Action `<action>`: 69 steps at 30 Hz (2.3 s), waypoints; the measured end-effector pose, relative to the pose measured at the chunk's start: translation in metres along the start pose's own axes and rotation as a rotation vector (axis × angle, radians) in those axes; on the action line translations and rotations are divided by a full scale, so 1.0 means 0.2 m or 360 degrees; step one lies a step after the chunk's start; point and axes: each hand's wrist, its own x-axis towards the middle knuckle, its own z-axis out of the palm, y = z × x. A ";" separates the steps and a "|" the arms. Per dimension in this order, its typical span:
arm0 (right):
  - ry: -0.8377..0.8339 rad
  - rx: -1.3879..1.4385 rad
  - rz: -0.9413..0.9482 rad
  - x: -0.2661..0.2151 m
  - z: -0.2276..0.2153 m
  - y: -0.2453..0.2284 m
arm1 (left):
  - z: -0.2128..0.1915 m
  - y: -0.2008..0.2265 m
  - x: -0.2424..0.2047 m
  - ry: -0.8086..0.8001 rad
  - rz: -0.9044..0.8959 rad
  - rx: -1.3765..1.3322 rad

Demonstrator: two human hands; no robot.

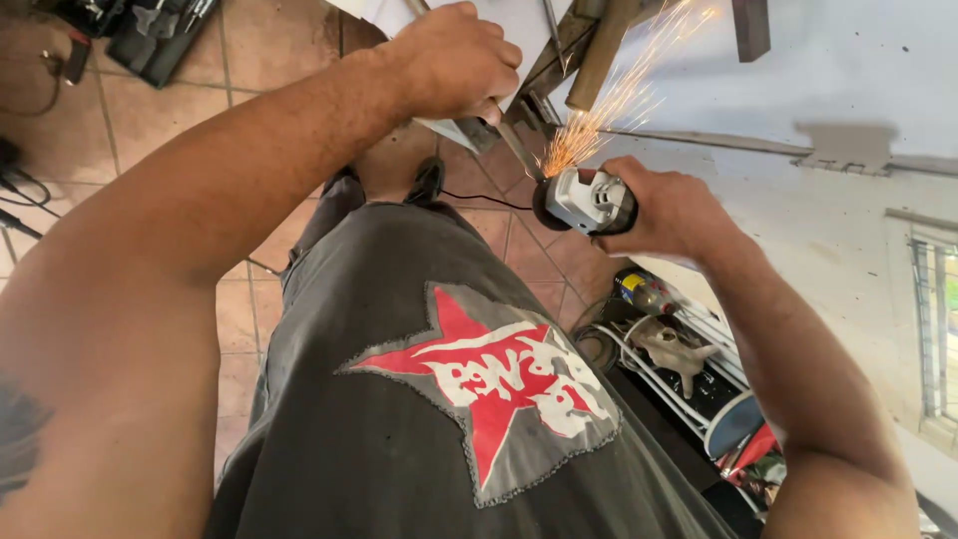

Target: Measuring, cutting with an angle grinder, and welding metal bars to construct a frame.

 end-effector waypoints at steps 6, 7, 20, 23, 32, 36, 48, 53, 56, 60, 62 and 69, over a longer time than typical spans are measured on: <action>-0.0023 0.0071 -0.0076 0.00 0.01 0.02 | -0.04 0.03 0.01 -0.0001 0.0011 0.0015; -0.0035 -0.0002 -0.0062 0.00 0.00 0.04 | -0.11 0.05 0.01 -0.0187 -0.0043 -0.0007; 0.0149 0.0641 0.0156 -0.17 0.18 0.22 | -0.05 0.06 -0.02 0.0124 0.0028 0.0060; 0.0279 0.0946 0.0170 -0.14 0.48 0.34 | 0.00 0.01 -0.05 0.0260 0.0126 0.0197; 0.0832 0.1759 0.0176 -0.05 1.12 0.21 | -0.05 0.00 -0.16 0.0172 0.0143 0.0356; 0.0858 0.2003 0.0251 -0.03 1.24 0.13 | -0.04 0.00 -0.18 0.0130 0.0135 0.0367; 0.0966 0.2569 0.0037 0.02 1.16 0.20 | -0.14 0.46 -0.01 0.0598 0.0021 0.0055; 0.1770 0.2897 -0.0552 0.30 0.90 0.18 | -0.19 0.94 0.21 -0.0176 -0.0831 -0.1893; 0.1824 0.3046 -0.0884 0.24 0.47 -0.01 | 0.00 1.00 0.31 0.0320 -0.0987 -0.2300; 0.1713 0.2185 -0.1137 0.31 0.25 -0.11 | -0.22 0.76 -0.01 0.0430 -0.1298 -0.1865; 0.1759 0.1554 -0.0559 0.55 0.28 -0.14 | -0.29 0.64 -0.24 0.0648 -0.1415 -0.1688; 0.1768 0.0149 -0.0274 1.03 0.16 -0.68 | -0.43 0.33 -0.80 0.0536 -0.1848 -0.1151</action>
